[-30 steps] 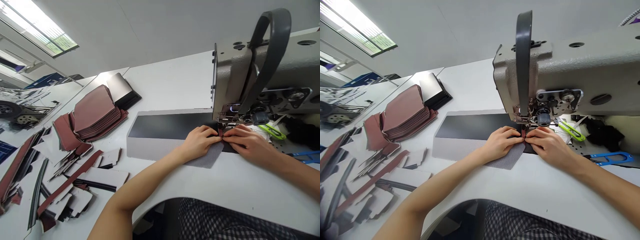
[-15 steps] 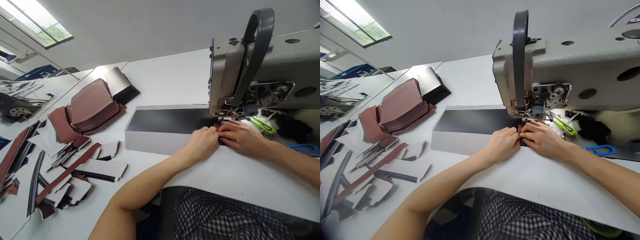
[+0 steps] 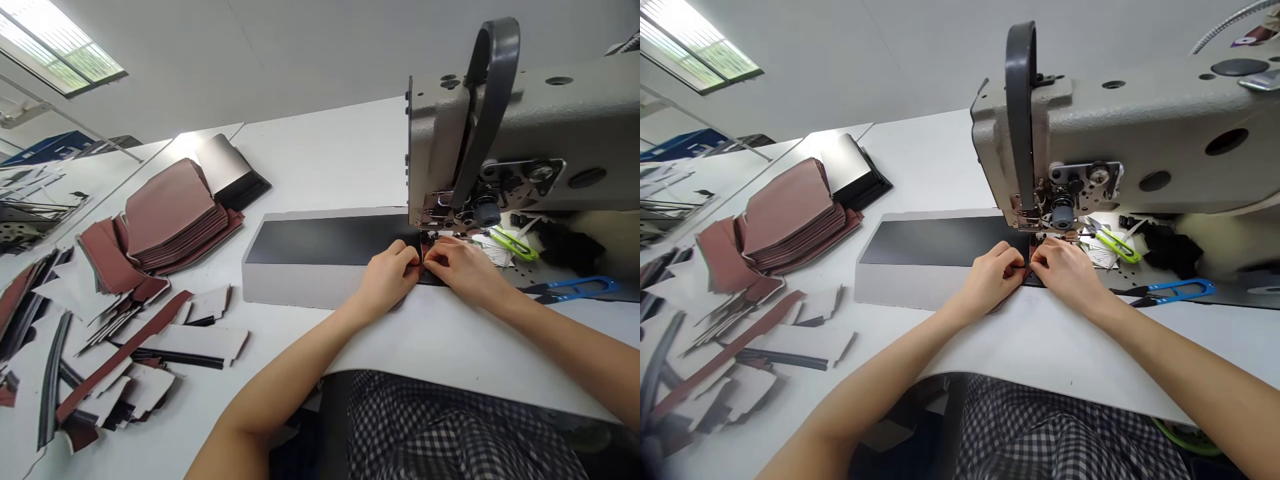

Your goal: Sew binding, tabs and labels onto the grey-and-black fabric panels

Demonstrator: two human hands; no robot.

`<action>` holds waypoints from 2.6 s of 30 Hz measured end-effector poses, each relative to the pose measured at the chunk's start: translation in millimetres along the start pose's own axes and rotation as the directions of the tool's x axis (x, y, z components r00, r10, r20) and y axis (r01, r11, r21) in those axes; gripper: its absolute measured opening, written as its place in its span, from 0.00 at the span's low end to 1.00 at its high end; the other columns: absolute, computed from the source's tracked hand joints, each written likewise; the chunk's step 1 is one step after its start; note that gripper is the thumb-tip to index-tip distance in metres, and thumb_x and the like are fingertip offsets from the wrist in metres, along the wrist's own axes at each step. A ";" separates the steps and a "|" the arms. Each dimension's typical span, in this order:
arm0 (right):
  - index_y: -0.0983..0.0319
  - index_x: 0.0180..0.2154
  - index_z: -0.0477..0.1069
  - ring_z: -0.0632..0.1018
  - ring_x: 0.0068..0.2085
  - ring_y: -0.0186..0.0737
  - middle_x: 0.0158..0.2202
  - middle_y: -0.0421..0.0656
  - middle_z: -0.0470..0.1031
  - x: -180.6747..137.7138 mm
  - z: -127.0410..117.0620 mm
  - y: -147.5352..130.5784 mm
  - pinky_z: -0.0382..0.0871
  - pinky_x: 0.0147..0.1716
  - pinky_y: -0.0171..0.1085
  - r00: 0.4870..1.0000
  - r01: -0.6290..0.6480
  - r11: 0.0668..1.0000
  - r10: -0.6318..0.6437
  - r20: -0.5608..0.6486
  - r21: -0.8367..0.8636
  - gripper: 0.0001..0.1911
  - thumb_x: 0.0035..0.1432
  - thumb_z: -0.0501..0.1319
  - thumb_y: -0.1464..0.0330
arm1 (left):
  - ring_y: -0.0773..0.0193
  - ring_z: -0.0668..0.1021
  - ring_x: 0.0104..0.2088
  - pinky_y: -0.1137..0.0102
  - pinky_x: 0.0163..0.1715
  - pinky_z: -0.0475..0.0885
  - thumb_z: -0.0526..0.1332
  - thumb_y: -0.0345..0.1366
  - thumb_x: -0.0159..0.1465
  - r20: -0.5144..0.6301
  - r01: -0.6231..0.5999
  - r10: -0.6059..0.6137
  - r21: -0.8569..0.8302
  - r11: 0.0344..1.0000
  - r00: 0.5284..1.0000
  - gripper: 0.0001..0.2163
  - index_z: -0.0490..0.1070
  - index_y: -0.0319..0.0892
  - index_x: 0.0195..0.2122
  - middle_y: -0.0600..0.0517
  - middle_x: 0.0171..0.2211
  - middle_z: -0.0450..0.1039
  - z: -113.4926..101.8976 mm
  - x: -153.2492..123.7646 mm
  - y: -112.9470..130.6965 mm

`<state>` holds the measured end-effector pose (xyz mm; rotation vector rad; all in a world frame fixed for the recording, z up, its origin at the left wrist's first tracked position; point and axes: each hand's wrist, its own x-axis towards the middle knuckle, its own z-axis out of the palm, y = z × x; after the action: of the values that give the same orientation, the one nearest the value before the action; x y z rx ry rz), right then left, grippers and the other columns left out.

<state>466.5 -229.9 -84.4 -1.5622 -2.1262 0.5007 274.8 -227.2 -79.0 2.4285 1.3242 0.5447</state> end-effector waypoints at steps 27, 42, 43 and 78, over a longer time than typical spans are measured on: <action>0.59 0.50 0.77 0.75 0.47 0.46 0.47 0.45 0.78 -31.0 -1.8 7.3 0.70 0.51 0.43 0.957 0.278 0.953 -0.286 -0.054 -0.118 0.20 0.69 0.48 0.75 | 0.59 0.73 0.62 0.63 0.61 0.74 0.51 0.33 0.75 0.135 -0.591 0.585 0.000 0.807 0.799 0.16 0.72 0.45 0.60 0.53 0.57 0.77 -10.6 11.7 -61.9; 0.66 0.51 0.77 0.72 0.42 0.46 0.42 0.48 0.75 -22.4 -4.6 11.6 0.68 0.44 0.43 0.871 0.441 0.772 -0.492 0.009 -0.459 0.18 0.66 0.53 0.79 | 0.56 0.71 0.65 0.59 0.64 0.71 0.52 0.26 0.72 0.086 -0.663 0.666 -0.069 0.746 0.741 0.17 0.71 0.42 0.59 0.48 0.58 0.76 -8.8 24.6 -75.4; 0.66 0.52 0.77 0.73 0.43 0.46 0.43 0.48 0.75 -19.5 -5.0 13.6 0.68 0.44 0.43 0.877 0.435 0.777 -0.480 0.020 -0.454 0.18 0.65 0.54 0.78 | 0.57 0.71 0.65 0.60 0.64 0.70 0.51 0.25 0.72 0.091 -0.667 0.671 -0.075 0.741 0.736 0.18 0.71 0.41 0.59 0.48 0.58 0.76 -9.2 28.4 -76.4; 0.65 0.52 0.77 0.76 0.47 0.46 0.45 0.47 0.77 -8.7 5.9 26.7 0.67 0.49 0.42 0.878 0.374 0.772 -0.473 -0.071 -0.514 0.19 0.63 0.55 0.78 | 0.58 0.72 0.64 0.63 0.63 0.72 0.53 0.30 0.73 0.109 -0.605 0.604 -0.024 0.796 0.789 0.16 0.74 0.43 0.57 0.49 0.58 0.76 -8.3 53.2 -82.8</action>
<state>486.6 -230.6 -104.8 -1.2118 -2.4593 -0.3674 237.2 -138.2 -99.6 2.8308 0.4669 0.5340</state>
